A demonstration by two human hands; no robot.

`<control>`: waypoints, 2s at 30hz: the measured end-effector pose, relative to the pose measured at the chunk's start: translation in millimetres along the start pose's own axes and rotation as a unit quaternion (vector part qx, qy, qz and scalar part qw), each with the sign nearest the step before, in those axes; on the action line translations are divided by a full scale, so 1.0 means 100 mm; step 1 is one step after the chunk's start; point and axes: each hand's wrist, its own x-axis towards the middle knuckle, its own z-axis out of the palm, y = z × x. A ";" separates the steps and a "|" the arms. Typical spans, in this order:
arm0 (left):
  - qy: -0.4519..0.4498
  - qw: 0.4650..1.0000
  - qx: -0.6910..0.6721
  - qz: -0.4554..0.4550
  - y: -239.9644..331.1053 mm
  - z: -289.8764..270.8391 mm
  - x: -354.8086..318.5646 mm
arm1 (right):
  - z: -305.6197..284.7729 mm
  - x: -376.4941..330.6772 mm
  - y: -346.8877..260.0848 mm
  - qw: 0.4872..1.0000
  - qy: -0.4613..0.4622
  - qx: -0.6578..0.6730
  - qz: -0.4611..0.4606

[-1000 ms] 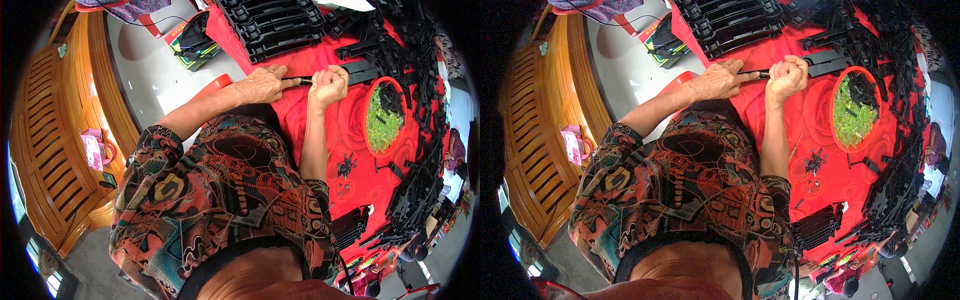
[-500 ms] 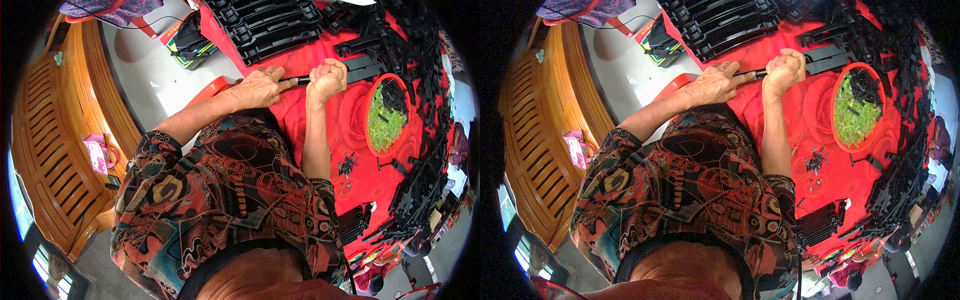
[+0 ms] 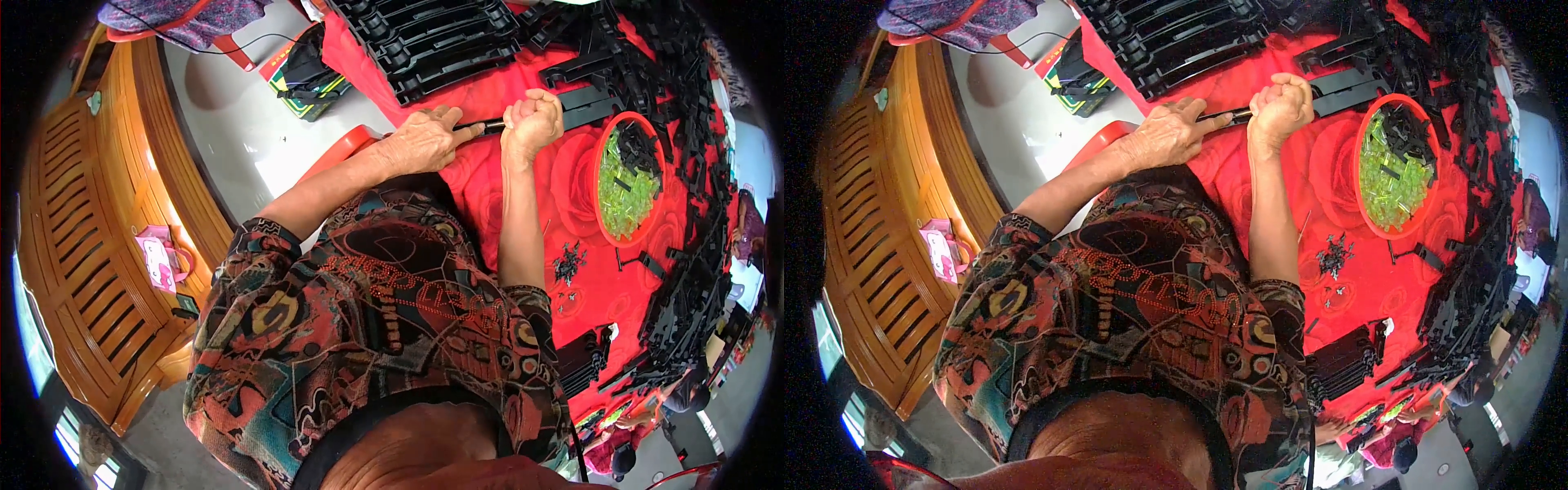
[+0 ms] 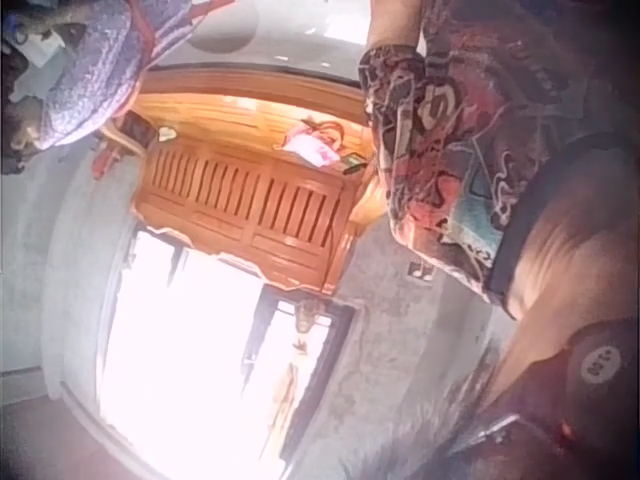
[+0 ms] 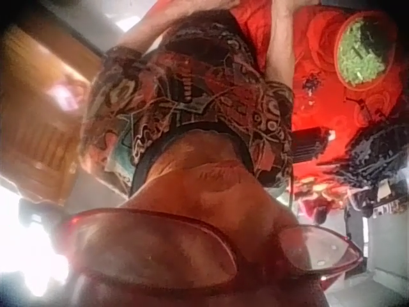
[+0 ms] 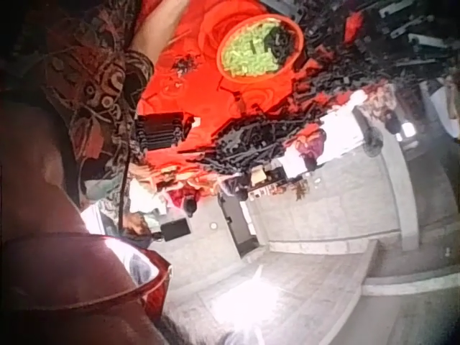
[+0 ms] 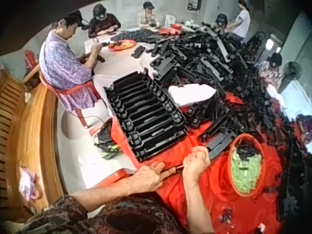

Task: The person assembles toy components by inserting small parts and metal pins into black plastic frames by hand.

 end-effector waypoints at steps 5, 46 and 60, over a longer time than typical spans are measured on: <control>0.100 0.995 0.022 0.011 0.00 0.14 -0.17 | 0.05 -0.04 -0.04 1.000 0.024 0.002 -0.013; -0.019 0.999 -0.046 0.012 -0.05 0.06 0.02 | 0.00 0.02 0.09 1.000 -0.005 -0.028 -0.011; 0.143 0.990 0.006 0.010 -0.08 0.26 -0.11 | -0.02 -0.06 -0.37 0.991 -0.013 0.064 -0.118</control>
